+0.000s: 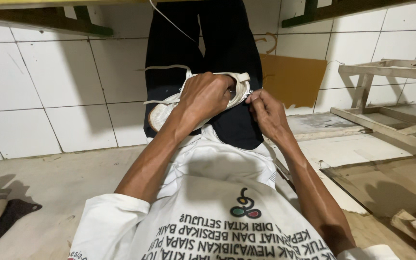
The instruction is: The person sits on the floor and sews a white sneaker using a needle and thread. They repeatedly insert the needle into the shoe's upper and pull the thread through to secure the stitching.
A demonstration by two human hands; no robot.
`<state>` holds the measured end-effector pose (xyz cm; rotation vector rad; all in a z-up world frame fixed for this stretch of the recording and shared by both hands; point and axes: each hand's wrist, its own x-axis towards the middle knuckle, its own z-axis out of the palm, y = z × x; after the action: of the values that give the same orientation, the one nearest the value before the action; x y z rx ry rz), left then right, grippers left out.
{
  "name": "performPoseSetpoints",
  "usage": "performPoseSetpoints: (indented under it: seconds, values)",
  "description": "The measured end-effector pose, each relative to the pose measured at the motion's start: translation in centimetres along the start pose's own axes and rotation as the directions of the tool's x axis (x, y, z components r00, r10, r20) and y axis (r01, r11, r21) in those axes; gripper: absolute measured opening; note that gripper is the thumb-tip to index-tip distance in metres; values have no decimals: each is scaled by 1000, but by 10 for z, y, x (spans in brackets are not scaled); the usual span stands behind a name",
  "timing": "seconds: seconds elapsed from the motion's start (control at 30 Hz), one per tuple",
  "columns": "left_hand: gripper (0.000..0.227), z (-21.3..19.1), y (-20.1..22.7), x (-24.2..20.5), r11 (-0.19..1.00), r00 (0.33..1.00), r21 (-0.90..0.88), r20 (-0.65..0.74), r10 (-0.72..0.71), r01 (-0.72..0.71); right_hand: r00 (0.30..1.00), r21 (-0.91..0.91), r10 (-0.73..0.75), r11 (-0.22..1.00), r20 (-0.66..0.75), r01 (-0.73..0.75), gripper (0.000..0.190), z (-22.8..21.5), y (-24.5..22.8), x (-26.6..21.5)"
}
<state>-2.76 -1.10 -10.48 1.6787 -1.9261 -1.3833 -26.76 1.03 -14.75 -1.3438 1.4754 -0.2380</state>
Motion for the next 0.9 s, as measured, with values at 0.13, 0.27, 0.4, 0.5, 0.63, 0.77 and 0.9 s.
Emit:
performPoseSetpoints:
  seconds: [0.13, 0.27, 0.4, 0.5, 0.63, 0.77, 0.9]
  values:
    - [20, 6, -4, 3, 1000, 1000, 15, -17, -9, 9, 1000, 196, 31, 980, -4, -30, 24, 7, 2, 4]
    - [20, 14, -5, 1, 1000, 996, 7, -88, -2, 3, 985, 566, 170, 814, -13, -133, 19, 2, -5, -1]
    - [21, 22, -4, 2, 999, 992, -18, -119, 37, -40, 985, 637, 137, 770, -105, -39, 18, -32, -12, -9]
    - [23, 25, -5, 2, 998, 988, 6, -141, 57, -57, 992, 519, 30, 854, -124, 39, 21, -40, 9, 0]
    - [22, 30, -9, -4, 997, 981, 18, -176, 83, -81, 988, 183, -122, 973, -94, 138, 22, -51, -7, -7]
    - [15, 33, -11, -5, 996, 964, 27, -252, 89, -85, 990, -275, -138, 953, -9, 130, 17, -56, -21, -20]
    - [13, 33, -13, -3, 994, 949, 34, -296, 112, -106, 996, -192, -16, 981, -87, -1, 16, -54, -16, -33]
